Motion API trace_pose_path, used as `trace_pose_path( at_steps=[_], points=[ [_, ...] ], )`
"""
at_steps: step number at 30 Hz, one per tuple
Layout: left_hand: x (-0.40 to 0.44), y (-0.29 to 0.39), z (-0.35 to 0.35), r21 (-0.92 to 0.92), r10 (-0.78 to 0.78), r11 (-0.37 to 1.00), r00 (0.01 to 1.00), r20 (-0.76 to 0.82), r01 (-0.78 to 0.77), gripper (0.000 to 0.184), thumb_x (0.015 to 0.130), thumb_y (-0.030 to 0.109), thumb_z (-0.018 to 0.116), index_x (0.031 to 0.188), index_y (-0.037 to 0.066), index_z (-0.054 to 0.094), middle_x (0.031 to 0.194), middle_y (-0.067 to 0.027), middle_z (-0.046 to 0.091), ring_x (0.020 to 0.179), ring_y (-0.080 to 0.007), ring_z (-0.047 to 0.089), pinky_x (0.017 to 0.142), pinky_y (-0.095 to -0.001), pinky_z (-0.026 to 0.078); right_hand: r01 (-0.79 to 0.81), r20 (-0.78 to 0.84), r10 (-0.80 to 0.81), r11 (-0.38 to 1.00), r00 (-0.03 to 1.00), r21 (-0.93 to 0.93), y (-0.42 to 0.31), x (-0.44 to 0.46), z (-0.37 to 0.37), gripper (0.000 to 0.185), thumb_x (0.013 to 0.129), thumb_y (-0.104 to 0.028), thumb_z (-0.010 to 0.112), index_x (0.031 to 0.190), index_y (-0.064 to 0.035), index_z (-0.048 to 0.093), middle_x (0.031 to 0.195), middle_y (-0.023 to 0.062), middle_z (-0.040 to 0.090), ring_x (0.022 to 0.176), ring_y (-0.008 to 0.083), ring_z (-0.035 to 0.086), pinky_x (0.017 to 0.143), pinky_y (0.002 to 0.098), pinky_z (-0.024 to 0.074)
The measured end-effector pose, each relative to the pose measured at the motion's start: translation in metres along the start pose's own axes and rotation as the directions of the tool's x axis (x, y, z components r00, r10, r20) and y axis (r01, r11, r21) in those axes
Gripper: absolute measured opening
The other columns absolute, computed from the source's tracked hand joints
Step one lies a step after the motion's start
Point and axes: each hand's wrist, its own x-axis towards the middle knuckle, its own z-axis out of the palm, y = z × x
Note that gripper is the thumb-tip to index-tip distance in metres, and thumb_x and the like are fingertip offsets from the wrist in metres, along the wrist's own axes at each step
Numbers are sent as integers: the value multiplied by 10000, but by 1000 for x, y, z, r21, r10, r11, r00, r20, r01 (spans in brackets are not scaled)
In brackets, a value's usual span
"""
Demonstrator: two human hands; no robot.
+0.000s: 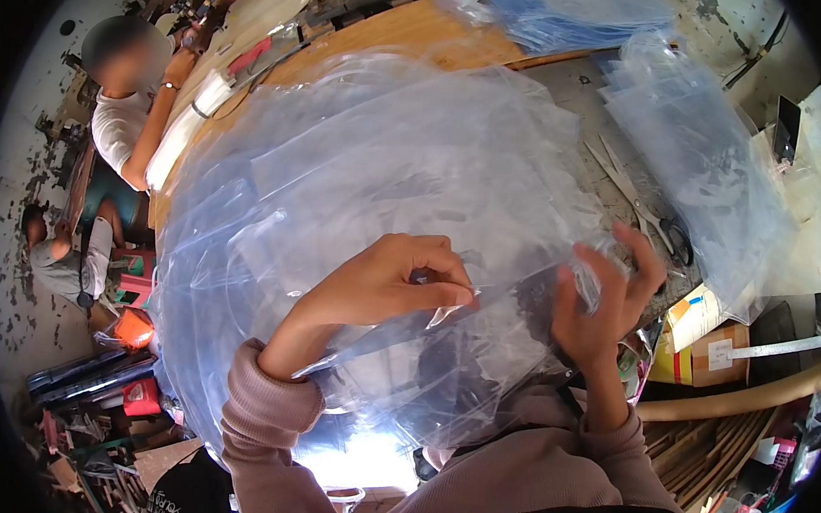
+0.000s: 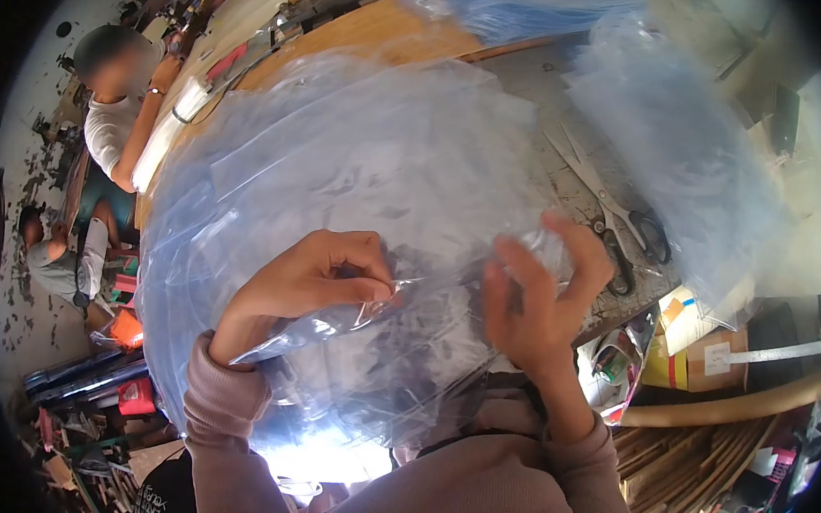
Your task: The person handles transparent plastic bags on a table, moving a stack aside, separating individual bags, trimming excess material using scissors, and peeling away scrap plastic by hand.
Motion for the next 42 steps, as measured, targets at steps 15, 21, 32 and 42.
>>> trace_pose_path(
  at_steps=[15, 21, 32, 42],
  points=[
    [2, 8, 1, -10, -121, 992, 989, 87, 123, 183, 796, 155, 698, 872, 11, 613, 863, -34, 606, 746, -90, 567, 633, -223, 490, 225, 127, -251, 956, 960, 189, -2, -14, 7, 272, 665, -75, 739, 901, -124, 613, 1031, 89, 544, 896, 242, 563, 852, 441, 404],
    [2, 14, 3, 33, -138, 990, 983, 124, 135, 285, 791, 207, 699, 971, 12, 596, 902, -42, 620, 787, -112, 596, 659, -246, 497, 110, 39, -128, 944, 991, 312, -4, -17, 14, 259, 680, 92, 683, 885, -38, 595, 1076, 155, 508, 1010, 336, 583, 870, 436, 495],
    [2, 12, 5, 55, -148, 988, 983, 111, 143, 278, 805, 210, 677, 996, 28, 586, 904, -40, 619, 800, -113, 601, 666, -247, 497, 159, 82, -194, 934, 978, 321, -3, -16, 13, 240, 669, 85, 695, 865, -19, 603, 1025, 137, 533, 994, 334, 586, 874, 433, 498],
    [2, 11, 6, 71, -127, 990, 986, 108, 120, 267, 820, 181, 651, 1030, 34, 578, 893, -39, 612, 826, -112, 595, 686, -243, 506, 228, 199, -270, 950, 942, 213, -5, -11, 8, 279, 554, -82, 743, 802, -151, 634, 882, 4, 546, 762, 205, 496, 669, 365, 321]
  ],
)
